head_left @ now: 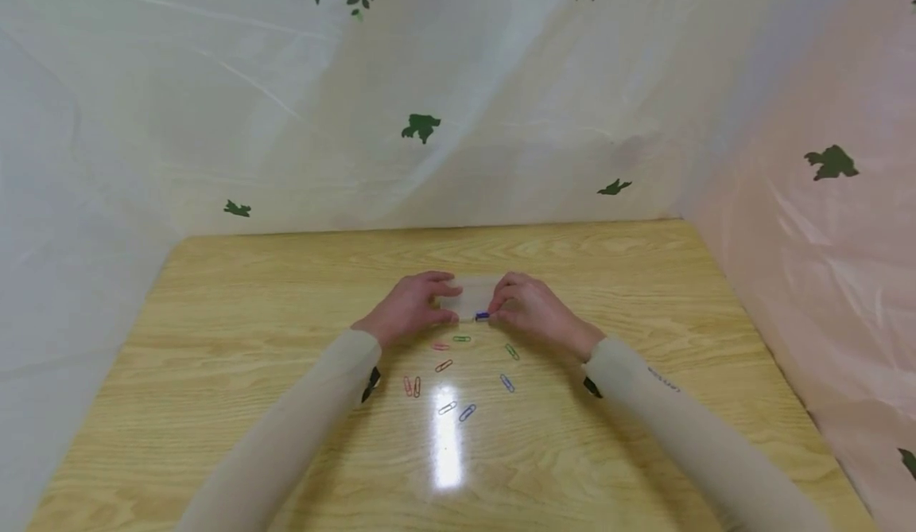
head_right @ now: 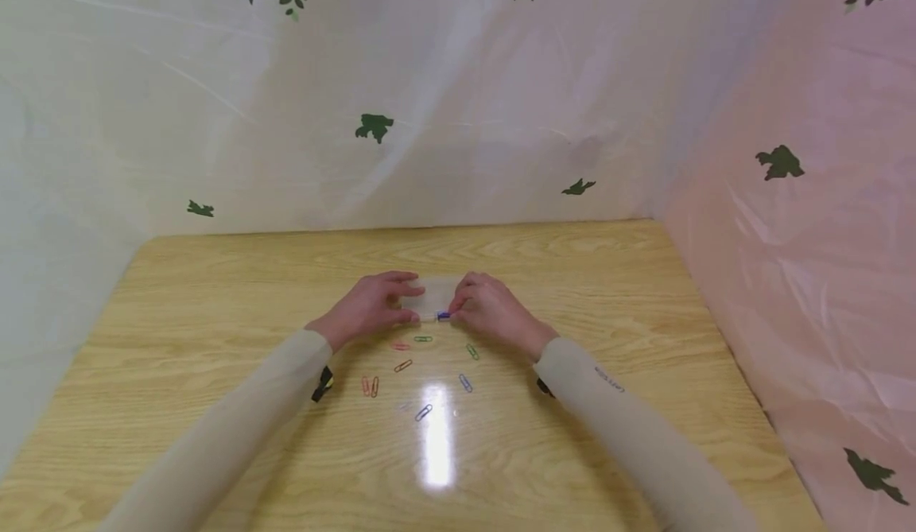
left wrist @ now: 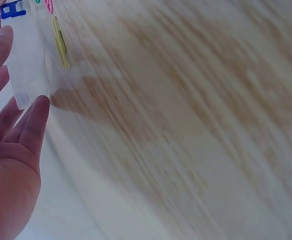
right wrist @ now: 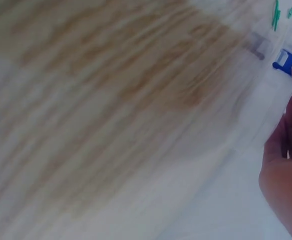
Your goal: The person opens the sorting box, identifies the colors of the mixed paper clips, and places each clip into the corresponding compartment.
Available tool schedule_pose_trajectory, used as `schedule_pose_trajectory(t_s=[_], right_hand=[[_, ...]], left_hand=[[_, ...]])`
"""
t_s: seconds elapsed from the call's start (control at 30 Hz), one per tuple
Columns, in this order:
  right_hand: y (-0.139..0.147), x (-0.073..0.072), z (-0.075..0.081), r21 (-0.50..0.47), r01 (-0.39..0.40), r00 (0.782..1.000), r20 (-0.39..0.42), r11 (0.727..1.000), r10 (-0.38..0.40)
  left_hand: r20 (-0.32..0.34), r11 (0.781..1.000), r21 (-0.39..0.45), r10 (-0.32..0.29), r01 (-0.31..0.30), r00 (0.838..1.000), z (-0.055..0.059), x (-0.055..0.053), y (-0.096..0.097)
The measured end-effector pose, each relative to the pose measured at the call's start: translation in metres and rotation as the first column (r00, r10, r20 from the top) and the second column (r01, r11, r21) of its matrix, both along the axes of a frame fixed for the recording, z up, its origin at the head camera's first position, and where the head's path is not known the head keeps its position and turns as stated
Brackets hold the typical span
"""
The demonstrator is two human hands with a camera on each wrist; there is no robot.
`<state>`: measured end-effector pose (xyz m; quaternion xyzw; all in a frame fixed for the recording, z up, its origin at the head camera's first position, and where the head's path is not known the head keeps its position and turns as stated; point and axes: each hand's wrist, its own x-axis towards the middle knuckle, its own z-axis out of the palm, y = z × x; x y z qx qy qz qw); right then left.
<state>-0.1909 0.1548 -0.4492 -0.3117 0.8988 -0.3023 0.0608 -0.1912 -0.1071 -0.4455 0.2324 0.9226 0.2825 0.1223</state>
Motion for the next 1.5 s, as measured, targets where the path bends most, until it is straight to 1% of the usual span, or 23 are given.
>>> schedule_pose_trajectory(t_s=[0.13, 0.27, 0.47, 0.6, 0.73, 0.83, 1.1, 1.23, 1.33, 1.43, 1.5], right_hand=[[0.0036, -0.0013, -0.0021, -0.037, 0.011, 0.998, 0.056, 0.999, -0.008], [0.0043, -0.0024, -0.0031, -0.054, 0.003, 0.997, 0.071, 0.999, 0.001], [0.0055, -0.0011, -0.0014, -0.045, 0.003, 0.999, 0.054, 0.999, 0.0], [0.0064, -0.0004, -0.0004, -0.059, 0.01, 0.999, 0.053, 0.998, -0.007], [0.0049, 0.0001, -0.0008, -0.082, 0.004, 0.999, 0.043, 0.997, -0.001], [0.0041, 0.0005, -0.0012, -0.087, 0.006, 0.999, 0.035, 0.996, -0.003], [0.0009, 0.0, -0.0026, -0.039, 0.012, 1.0, 0.022, 0.999, -0.011], [-0.001, 0.0024, -0.0035, 0.004, -0.036, 0.999, -0.033, 0.999, 0.036], [-0.0017, 0.0034, -0.0048, 0.043, -0.082, 0.993, -0.082, 0.996, 0.085], [-0.0013, 0.004, -0.0033, 0.051, -0.076, 0.994, -0.071, 0.996, 0.08], [-0.0002, 0.0035, -0.002, 0.039, -0.066, 0.997, -0.034, 0.997, 0.067]], left_hand=[[0.02, 1.0, 0.016, 0.019, -0.02, 1.0, -0.0013, 0.0, 0.0006], [0.034, 0.999, 0.018, 0.033, -0.034, 0.999, -0.0024, 0.0004, 0.0005], [0.042, 0.999, 0.019, 0.037, -0.038, 0.998, -0.0017, 0.0007, 0.0023], [0.053, 0.998, 0.023, 0.05, -0.052, 0.997, 0.0002, 0.0012, 0.0045], [0.031, 0.999, 0.0, 0.052, -0.052, 0.998, 0.0005, 0.0016, 0.0035], [0.024, 0.999, -0.001, 0.048, -0.048, 0.999, 0.0004, 0.0016, 0.0029], [0.036, 0.998, 0.014, 0.053, -0.054, 0.998, -0.0013, -0.0018, 0.0015], [0.044, 0.999, 0.011, 0.053, -0.053, 0.998, -0.0004, -0.0022, 0.0013], [0.037, 0.998, -0.005, 0.056, -0.056, 0.998, -0.0002, -0.0024, 0.0004], [0.031, 0.998, -0.007, 0.06, -0.059, 0.998, 0.0004, -0.002, 0.0005], [0.036, 0.998, 0.002, 0.061, -0.061, 0.998, 0.0004, -0.0014, 0.0013]])
